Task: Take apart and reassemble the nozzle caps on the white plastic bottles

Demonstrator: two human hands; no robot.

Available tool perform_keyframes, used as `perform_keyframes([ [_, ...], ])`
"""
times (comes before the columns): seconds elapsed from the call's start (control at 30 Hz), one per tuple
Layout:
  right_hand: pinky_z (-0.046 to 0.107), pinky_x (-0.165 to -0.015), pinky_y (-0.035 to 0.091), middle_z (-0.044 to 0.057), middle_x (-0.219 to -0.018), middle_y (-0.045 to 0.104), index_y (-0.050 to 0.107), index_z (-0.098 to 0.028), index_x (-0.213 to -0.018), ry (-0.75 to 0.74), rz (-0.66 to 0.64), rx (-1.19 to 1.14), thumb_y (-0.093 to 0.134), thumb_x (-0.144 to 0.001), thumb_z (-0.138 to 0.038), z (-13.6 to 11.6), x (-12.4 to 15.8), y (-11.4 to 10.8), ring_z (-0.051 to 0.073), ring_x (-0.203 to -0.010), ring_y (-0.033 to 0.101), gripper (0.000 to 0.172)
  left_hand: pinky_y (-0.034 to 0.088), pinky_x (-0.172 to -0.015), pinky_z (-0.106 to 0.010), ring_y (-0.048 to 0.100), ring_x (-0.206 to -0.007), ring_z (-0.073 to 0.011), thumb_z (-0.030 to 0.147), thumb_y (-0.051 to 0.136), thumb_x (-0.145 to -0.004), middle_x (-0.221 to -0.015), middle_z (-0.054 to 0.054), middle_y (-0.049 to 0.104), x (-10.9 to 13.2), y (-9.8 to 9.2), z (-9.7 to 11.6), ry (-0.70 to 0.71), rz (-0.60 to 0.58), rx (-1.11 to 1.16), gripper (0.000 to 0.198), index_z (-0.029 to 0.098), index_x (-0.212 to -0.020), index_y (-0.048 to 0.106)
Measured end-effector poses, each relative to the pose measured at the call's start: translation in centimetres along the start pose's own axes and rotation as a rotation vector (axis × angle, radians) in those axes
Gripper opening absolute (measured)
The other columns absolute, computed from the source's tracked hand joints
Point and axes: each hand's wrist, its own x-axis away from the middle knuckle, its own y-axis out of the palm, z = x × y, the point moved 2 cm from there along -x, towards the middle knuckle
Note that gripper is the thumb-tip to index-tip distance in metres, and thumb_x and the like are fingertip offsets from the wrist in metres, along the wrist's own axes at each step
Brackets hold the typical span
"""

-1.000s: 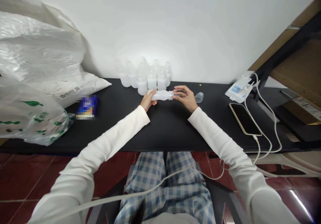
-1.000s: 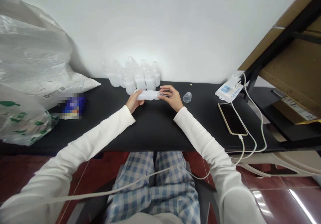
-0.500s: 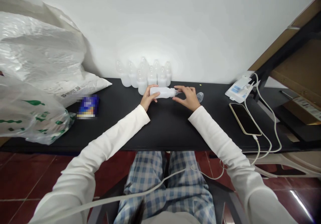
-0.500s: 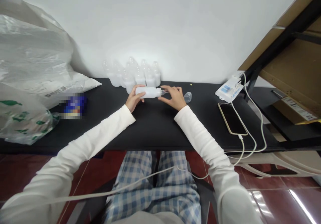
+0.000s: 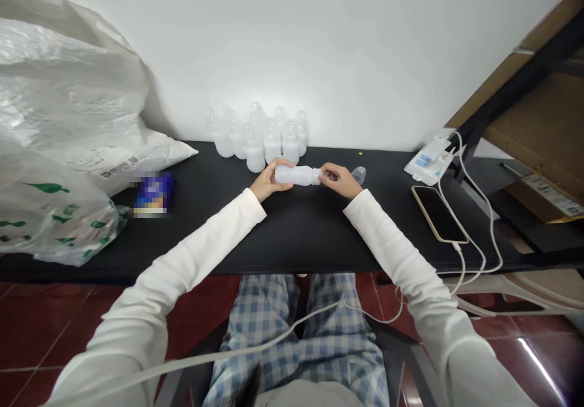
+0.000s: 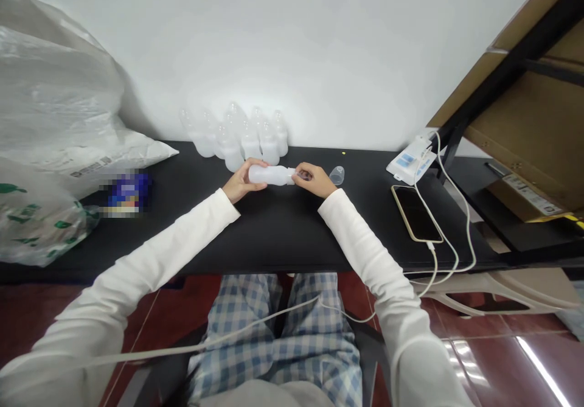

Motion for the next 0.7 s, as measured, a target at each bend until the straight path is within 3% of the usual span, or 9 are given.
perform_keyframes([
  [0.13, 0.028, -0.063, 0.034, -0.001, -0.073, 0.053, 0.060, -0.019, -0.081, 0.050, -0.074, -0.070, 0.059, -0.082, -0.049, -0.4, 0.0, 0.3, 0.013, -0.066, 0.042, 0.030, 0.053, -0.098, -0.039, 0.065, -0.115, -0.0243, 0.047, 0.084, -0.075, -0.116, -0.010, 0.068, 0.3, -0.4, 0.3, 0.311, 0.030, -0.330, 0.041, 0.020, -0.099, 0.065],
  [0.27, 0.028, -0.063, 0.035, -0.001, -0.070, 0.053, 0.059, -0.019, -0.077, 0.026, -0.151, -0.165, 0.057, -0.083, -0.054, -1.4, 0.0, 1.2, 0.012, -0.066, 0.044, 0.035, 0.055, -0.093, -0.037, 0.069, -0.103, -0.0198, 0.036, 0.070, -0.089, -0.105, -0.006, 0.071, 0.8, -0.7, 0.8, 0.475, 0.166, -0.538, 0.019, 0.022, -0.102, 0.067],
  [0.37, 0.028, -0.063, 0.036, -0.002, -0.069, 0.054, 0.059, -0.019, -0.079, 0.053, -0.157, -0.185, 0.059, -0.083, -0.054, -1.6, 0.0, 1.3, 0.012, -0.064, 0.046, 0.035, 0.056, -0.088, -0.036, 0.070, -0.098, -0.0187, 0.029, 0.063, -0.092, -0.101, -0.005, 0.071, 1.2, -0.8, 0.8, 0.576, 0.221, -0.617, 0.013, 0.023, -0.103, 0.067],
  [0.6, 0.030, -0.066, 0.042, 0.000, -0.067, 0.057, 0.057, -0.020, -0.077, 0.088, -0.227, -0.244, 0.054, -0.086, -0.060, -1.5, 0.0, 1.7, 0.015, -0.064, 0.053, 0.042, 0.056, -0.087, -0.038, 0.068, -0.101, -0.0199, 0.014, 0.058, -0.087, -0.107, -0.005, 0.071, 1.4, -0.8, 0.8, 0.682, 0.304, -0.789, 0.022, 0.025, -0.102, 0.070],
  [0.7, 0.034, -0.074, 0.046, 0.004, -0.074, 0.060, 0.059, -0.020, -0.078, 0.070, -0.089, -0.102, 0.039, -0.096, -0.058, -1.6, -0.1, 1.1, 0.018, -0.071, 0.056, 0.047, 0.055, -0.089, -0.038, 0.068, -0.099, -0.0200, 0.008, 0.056, -0.081, -0.103, -0.004, 0.071, 1.2, -1.0, 0.9, 0.629, 0.387, -0.780, 0.030, 0.024, -0.102, 0.068],
])
